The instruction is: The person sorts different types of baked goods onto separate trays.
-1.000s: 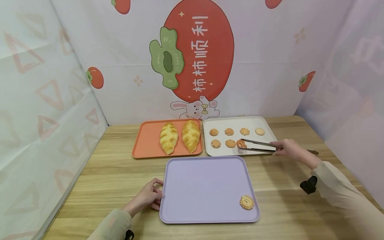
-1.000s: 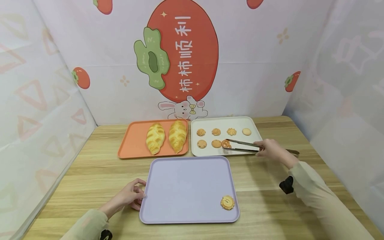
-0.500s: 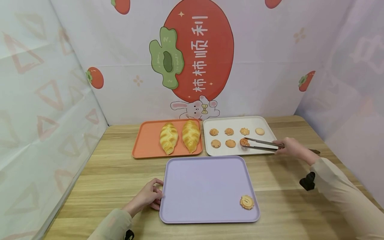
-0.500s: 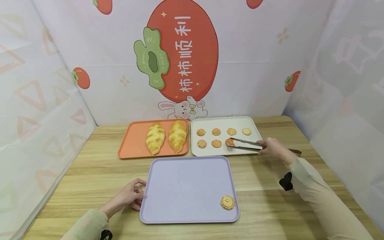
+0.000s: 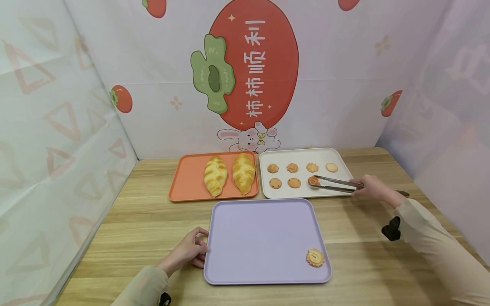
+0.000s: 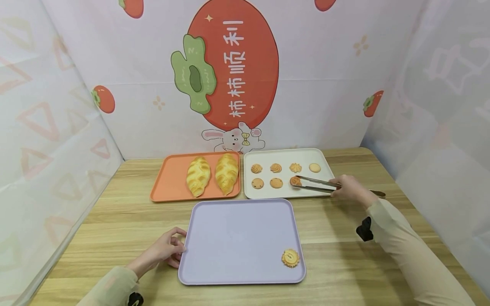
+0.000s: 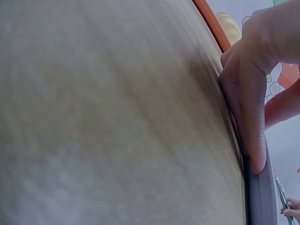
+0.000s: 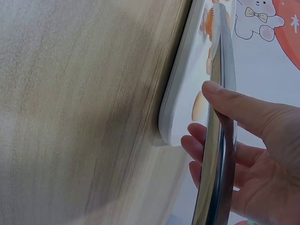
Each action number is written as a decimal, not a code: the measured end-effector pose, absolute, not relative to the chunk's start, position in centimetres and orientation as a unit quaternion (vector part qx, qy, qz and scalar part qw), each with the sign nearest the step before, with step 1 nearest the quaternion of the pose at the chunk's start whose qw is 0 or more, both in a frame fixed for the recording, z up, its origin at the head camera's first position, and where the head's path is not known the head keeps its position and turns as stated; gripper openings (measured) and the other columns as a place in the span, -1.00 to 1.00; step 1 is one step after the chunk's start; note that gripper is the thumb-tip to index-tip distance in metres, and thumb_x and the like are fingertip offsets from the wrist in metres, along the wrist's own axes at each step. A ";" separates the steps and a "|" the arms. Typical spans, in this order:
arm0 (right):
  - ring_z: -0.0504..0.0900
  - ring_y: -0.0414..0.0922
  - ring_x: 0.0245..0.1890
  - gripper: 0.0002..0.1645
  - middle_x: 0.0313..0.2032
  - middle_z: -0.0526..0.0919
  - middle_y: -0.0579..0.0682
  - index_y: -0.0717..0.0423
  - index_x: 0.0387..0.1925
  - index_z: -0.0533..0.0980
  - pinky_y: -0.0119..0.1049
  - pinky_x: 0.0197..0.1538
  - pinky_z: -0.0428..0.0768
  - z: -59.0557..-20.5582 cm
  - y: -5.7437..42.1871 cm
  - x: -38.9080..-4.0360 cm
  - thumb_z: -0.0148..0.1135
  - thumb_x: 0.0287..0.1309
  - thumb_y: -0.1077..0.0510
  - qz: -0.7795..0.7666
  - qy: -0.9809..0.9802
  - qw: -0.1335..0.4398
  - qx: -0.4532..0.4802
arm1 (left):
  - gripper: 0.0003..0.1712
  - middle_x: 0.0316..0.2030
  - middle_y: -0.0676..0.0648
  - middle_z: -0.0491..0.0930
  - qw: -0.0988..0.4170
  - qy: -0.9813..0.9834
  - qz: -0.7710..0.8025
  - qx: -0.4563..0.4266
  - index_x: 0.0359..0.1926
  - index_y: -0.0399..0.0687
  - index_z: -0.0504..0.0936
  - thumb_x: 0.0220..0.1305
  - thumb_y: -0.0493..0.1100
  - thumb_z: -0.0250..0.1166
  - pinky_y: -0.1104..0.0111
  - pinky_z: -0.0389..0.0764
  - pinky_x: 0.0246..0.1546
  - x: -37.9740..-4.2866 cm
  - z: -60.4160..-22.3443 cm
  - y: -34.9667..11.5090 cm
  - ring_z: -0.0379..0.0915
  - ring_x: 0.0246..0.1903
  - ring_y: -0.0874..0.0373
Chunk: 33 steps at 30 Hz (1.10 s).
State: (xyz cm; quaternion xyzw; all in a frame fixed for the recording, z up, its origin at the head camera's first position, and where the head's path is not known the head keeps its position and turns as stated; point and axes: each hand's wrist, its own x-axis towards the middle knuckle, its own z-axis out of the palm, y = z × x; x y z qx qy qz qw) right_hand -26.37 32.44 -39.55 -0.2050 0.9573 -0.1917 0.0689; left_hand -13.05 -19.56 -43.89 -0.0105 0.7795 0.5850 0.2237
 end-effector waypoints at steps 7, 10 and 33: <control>0.39 -0.15 -0.51 -0.50 -0.45 0.59 0.14 0.52 -0.15 0.44 -0.29 -0.43 0.42 -39.7 32.5 -26.5 0.29 -0.17 0.27 -0.191 0.958 0.070 -0.202 | -0.56 -0.53 -0.09 0.41 0.224 0.781 0.583 -0.009 -0.05 -0.37 0.17 0.00 -0.48 0.06 0.18 0.60 -0.67 -13.1 -44.0 -19.6 0.44 -0.67 0.14; 0.39 -0.16 -0.51 -0.53 -0.46 0.59 0.11 0.50 -0.17 0.46 -0.29 -0.43 0.42 -39.8 32.5 -26.6 0.29 -0.17 0.27 -0.192 0.958 0.071 -0.202 | -0.56 -0.53 -0.09 0.41 0.224 0.780 0.584 -0.010 -0.05 -0.37 0.17 0.00 -0.49 0.05 0.18 0.59 -0.67 -13.1 -44.0 -19.6 0.44 -0.67 0.14; 0.40 -0.19 -0.57 -0.50 -0.59 0.54 -0.03 0.49 -0.19 0.46 -0.37 -0.51 0.38 -40.6 32.5 -26.4 0.33 -0.21 0.25 -0.205 0.956 0.045 -0.205 | -0.56 -0.54 -0.08 0.39 0.224 0.778 0.587 -0.011 -0.05 -0.37 0.17 0.00 -0.49 0.07 0.19 0.59 -0.67 -13.1 -44.3 -19.7 0.42 -0.68 0.15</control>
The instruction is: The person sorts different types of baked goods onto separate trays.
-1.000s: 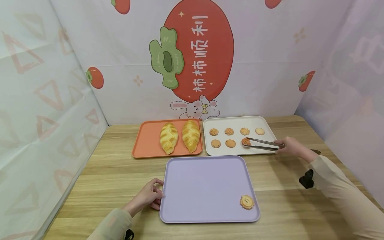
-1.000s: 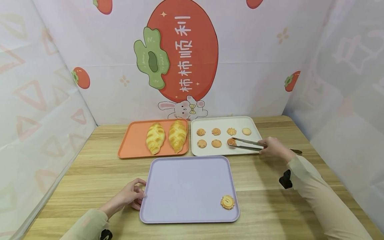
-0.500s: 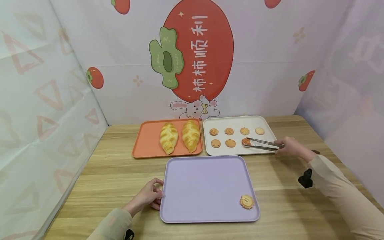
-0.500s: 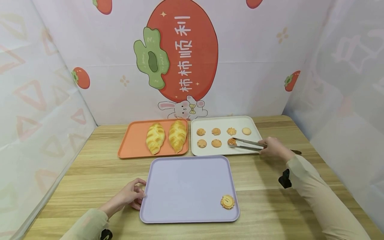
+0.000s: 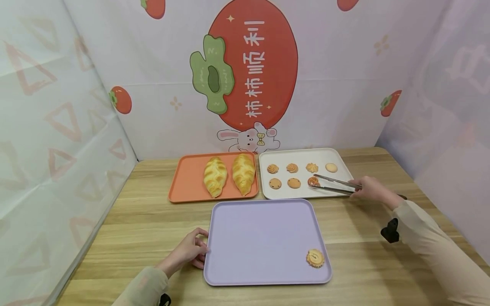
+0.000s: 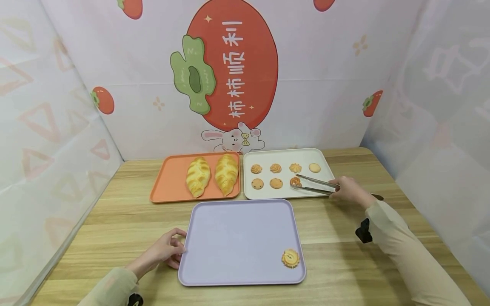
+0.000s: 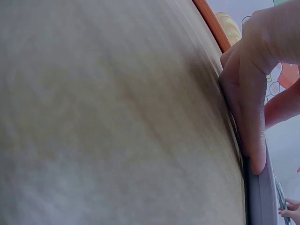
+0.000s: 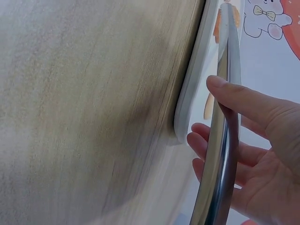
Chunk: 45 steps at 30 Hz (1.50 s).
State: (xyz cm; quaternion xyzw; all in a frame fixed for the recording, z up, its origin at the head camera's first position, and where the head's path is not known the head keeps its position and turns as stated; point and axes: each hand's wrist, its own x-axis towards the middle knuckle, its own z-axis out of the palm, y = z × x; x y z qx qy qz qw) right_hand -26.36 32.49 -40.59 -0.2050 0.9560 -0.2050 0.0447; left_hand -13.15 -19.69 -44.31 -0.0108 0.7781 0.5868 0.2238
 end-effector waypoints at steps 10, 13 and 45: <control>0.56 0.04 -0.43 -0.38 -0.46 0.60 0.26 0.56 -0.07 0.36 -0.22 -0.40 0.51 -40.1 32.3 -25.4 0.32 -0.18 0.25 -0.217 0.959 0.033 -0.182 | -0.56 -0.54 -0.08 0.39 0.223 0.779 0.586 -0.014 -0.05 -0.37 0.17 0.00 -0.49 0.07 0.19 0.59 -0.67 -13.2 -44.3 -19.6 0.42 -0.68 0.15; 0.56 0.05 -0.41 -0.38 -0.46 0.60 0.22 0.55 -0.05 0.35 -0.19 -0.38 0.52 -39.9 32.3 -25.1 0.30 -0.16 0.26 -0.218 0.959 0.031 -0.179 | -0.56 -0.54 -0.08 0.39 0.223 0.780 0.585 -0.014 -0.05 -0.37 0.17 0.00 -0.49 0.07 0.19 0.59 -0.67 -13.2 -44.3 -19.6 0.42 -0.67 0.15; 0.54 -0.08 -0.34 -0.41 -0.23 0.58 0.19 0.35 0.00 0.41 -0.39 -0.44 0.52 -39.0 31.4 -19.1 0.29 -0.12 0.18 -0.232 0.949 0.035 -0.211 | -0.56 -0.54 -0.10 0.39 0.221 0.783 0.582 -0.018 -0.05 -0.37 0.17 0.00 -0.49 0.07 0.18 0.59 -0.67 -13.1 -44.2 -19.6 0.41 -0.68 0.14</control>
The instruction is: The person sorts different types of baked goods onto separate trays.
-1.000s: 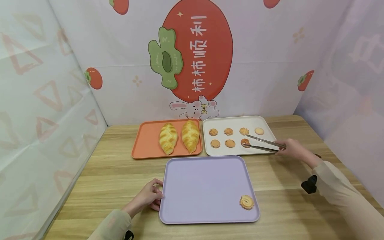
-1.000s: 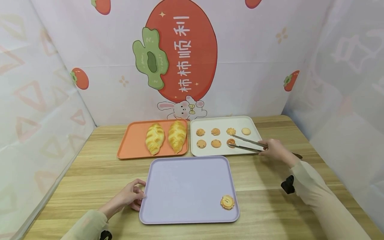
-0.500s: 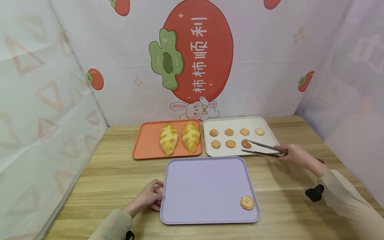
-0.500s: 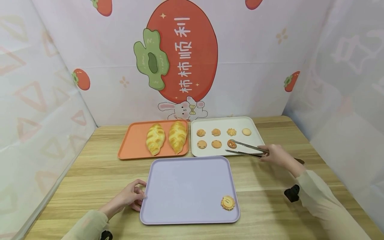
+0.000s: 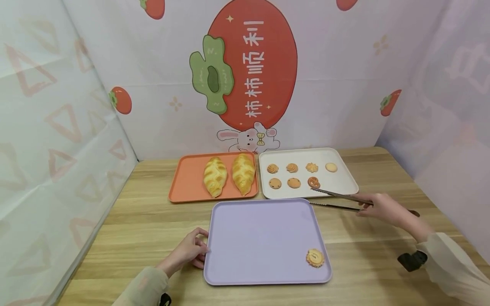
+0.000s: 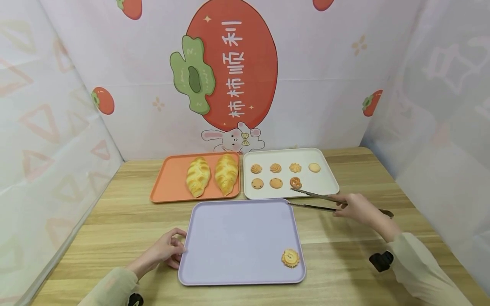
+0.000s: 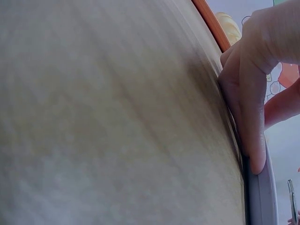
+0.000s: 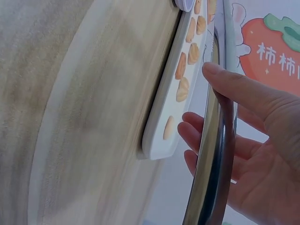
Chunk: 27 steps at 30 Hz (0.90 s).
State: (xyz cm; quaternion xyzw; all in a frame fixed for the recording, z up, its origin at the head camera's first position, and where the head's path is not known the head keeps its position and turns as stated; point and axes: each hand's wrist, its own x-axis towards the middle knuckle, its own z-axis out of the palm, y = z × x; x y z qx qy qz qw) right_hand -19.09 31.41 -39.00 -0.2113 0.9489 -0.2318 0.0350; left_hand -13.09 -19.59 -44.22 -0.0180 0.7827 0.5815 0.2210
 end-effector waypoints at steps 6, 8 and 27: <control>0.54 -0.02 -0.29 -0.38 -0.16 0.56 0.20 0.32 0.03 0.40 -0.40 -0.42 0.52 -38.8 31.3 -18.1 0.30 -0.13 0.15 -0.229 0.950 0.052 -0.208 | -0.56 -0.54 -0.09 0.40 0.220 0.785 0.578 -0.015 -0.05 -0.37 0.17 0.01 -0.49 0.07 0.19 0.59 -0.67 -13.2 -44.2 -19.6 0.42 -0.68 0.15; 0.55 -0.02 -0.29 -0.36 -0.16 0.57 0.19 0.33 0.03 0.40 -0.40 -0.41 0.53 -38.7 31.2 -17.8 0.31 -0.13 0.13 -0.228 0.949 0.054 -0.213 | -0.56 -0.55 -0.08 0.39 0.220 0.784 0.580 -0.015 -0.05 -0.37 0.17 0.00 -0.49 0.06 0.19 0.59 -0.68 -13.2 -44.2 -19.6 0.41 -0.68 0.15; 0.55 -0.17 -0.35 -0.39 -0.29 0.61 0.10 0.24 -0.05 0.48 -0.35 -0.44 0.55 -39.1 30.9 -15.9 0.37 -0.25 0.12 -0.227 0.916 0.053 -0.328 | -0.56 -0.54 -0.10 0.39 0.218 0.783 0.583 -0.016 -0.06 -0.36 0.17 -0.02 -0.50 0.06 0.20 0.59 -0.69 -13.1 -44.2 -19.6 0.43 -0.68 0.14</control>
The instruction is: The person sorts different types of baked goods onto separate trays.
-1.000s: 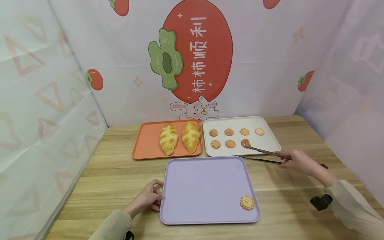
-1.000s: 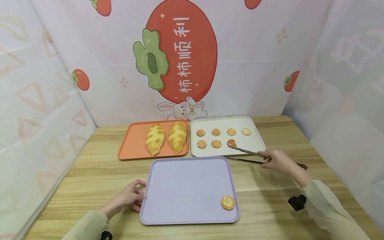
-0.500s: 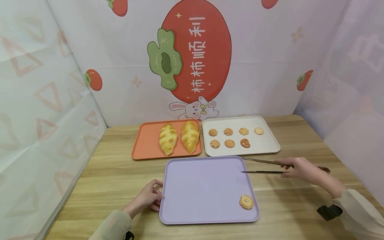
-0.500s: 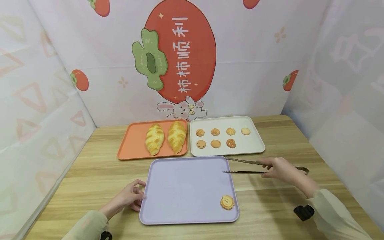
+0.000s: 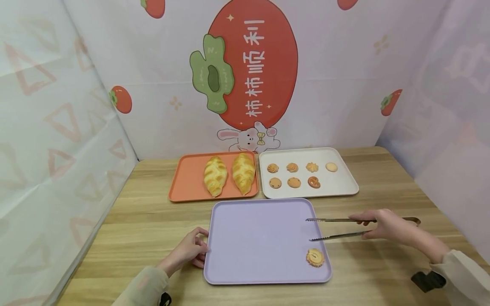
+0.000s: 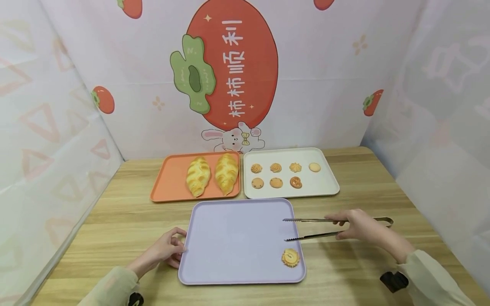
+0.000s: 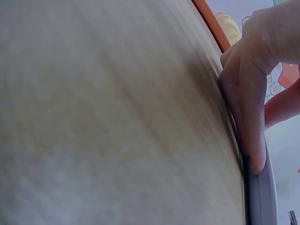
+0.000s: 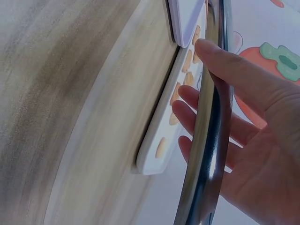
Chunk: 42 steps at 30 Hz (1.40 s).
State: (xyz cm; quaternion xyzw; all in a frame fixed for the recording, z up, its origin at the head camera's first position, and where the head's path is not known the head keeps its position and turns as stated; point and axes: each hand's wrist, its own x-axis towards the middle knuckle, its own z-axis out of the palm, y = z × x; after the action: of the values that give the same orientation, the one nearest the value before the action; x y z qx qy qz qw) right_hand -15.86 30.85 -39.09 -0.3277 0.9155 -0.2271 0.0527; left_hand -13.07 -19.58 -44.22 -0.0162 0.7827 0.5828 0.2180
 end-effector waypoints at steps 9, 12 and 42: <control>0.52 -0.27 -0.40 -0.38 -0.34 0.61 0.06 0.10 -0.07 0.51 -0.35 -0.47 0.53 -40.0 31.1 -15.8 0.42 -0.35 0.21 -0.221 0.891 0.031 -0.396 | -0.56 -0.53 -0.11 0.40 0.220 0.786 0.578 -0.016 -0.05 -0.37 0.17 0.00 -0.50 0.07 0.20 0.59 -0.68 -13.2 -44.1 -19.5 0.44 -0.68 0.14; 0.52 -0.26 -0.40 -0.39 -0.33 0.61 0.06 0.12 -0.08 0.52 -0.34 -0.46 0.54 -40.0 31.0 -15.8 0.43 -0.36 0.20 -0.214 0.894 0.038 -0.393 | -0.56 -0.53 -0.11 0.40 0.220 0.786 0.578 -0.017 -0.05 -0.37 0.17 0.00 -0.49 0.07 0.19 0.59 -0.68 -13.1 -44.1 -19.6 0.44 -0.68 0.14; 0.59 -0.02 -0.30 -0.41 -0.28 0.61 0.10 0.14 -0.14 0.55 -0.23 -0.32 0.60 -39.1 29.6 -14.6 0.41 -0.43 0.25 -0.159 0.907 0.074 -0.382 | -0.56 -0.54 -0.10 0.38 0.219 0.783 0.582 -0.016 -0.05 -0.37 0.17 0.01 -0.50 0.07 0.20 0.59 -0.68 -13.0 -44.0 -19.5 0.39 -0.69 0.15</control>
State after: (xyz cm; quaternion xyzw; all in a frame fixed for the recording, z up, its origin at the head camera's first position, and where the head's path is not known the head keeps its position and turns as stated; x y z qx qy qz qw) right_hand -14.63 29.55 -39.09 -0.3817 0.9074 -0.1594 0.0738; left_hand -13.00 -19.45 -43.96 -0.0160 0.7826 0.5825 0.2191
